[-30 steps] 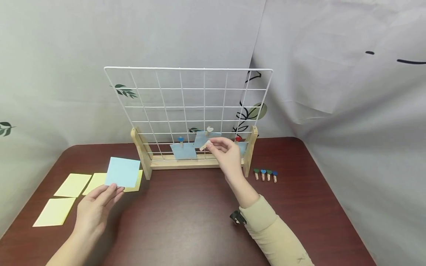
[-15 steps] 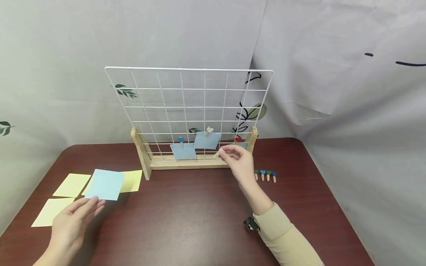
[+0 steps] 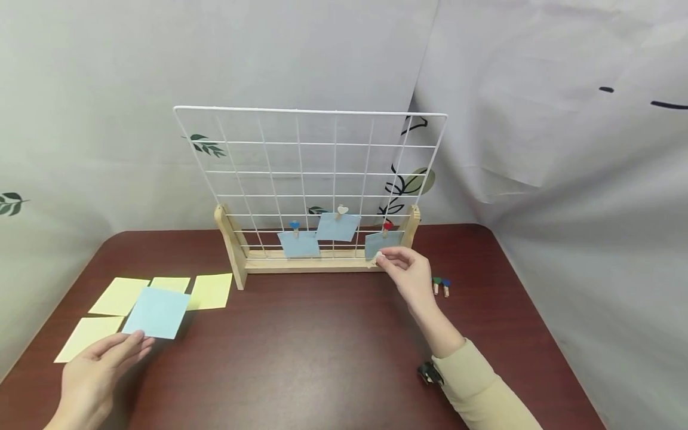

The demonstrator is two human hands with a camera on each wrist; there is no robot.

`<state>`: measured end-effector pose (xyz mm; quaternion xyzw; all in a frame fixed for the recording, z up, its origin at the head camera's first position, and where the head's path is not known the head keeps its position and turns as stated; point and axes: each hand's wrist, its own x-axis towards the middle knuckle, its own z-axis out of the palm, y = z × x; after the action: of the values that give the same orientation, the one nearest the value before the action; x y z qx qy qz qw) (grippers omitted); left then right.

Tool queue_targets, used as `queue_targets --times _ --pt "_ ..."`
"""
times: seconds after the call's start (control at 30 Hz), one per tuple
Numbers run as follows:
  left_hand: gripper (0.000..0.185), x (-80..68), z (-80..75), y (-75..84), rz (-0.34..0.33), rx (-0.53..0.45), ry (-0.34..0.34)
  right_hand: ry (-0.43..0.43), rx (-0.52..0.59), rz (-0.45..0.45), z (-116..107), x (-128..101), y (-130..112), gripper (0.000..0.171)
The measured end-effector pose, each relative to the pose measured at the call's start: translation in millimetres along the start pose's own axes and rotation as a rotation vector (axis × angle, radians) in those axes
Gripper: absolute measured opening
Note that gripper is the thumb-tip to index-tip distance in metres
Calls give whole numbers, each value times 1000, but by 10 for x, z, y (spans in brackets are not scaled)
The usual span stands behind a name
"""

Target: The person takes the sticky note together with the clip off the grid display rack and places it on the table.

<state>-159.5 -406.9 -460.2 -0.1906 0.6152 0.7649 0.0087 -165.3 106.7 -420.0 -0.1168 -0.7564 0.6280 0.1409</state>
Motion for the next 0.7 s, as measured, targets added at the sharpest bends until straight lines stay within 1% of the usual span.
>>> queue_targets --times 0.07,0.13,0.23,0.37,0.43,0.53,0.7 --pt "27 5 -41 -14 8 2 -11 -7 -21 2 -47 -8 32 30" --pt "29 13 -90 -29 28 -11 -39 -21 -49 1 -93 -14 67 30" --pt "31 24 -162 -37 51 -23 -78 -34 -92 -26 -162 -13 127 29" --pt "34 40 -249 -40 46 -15 -95 -41 -126 -50 -247 -29 191 28" --pt "36 48 -285 -37 31 1 -87 -45 -139 -45 -287 -39 211 29" --pt "38 55 -317 -17 -2 40 -56 -57 -150 -17 -340 -49 232 30" --pt "38 73 -329 6 -63 113 -9 -66 -165 -6 -431 -59 269 31"
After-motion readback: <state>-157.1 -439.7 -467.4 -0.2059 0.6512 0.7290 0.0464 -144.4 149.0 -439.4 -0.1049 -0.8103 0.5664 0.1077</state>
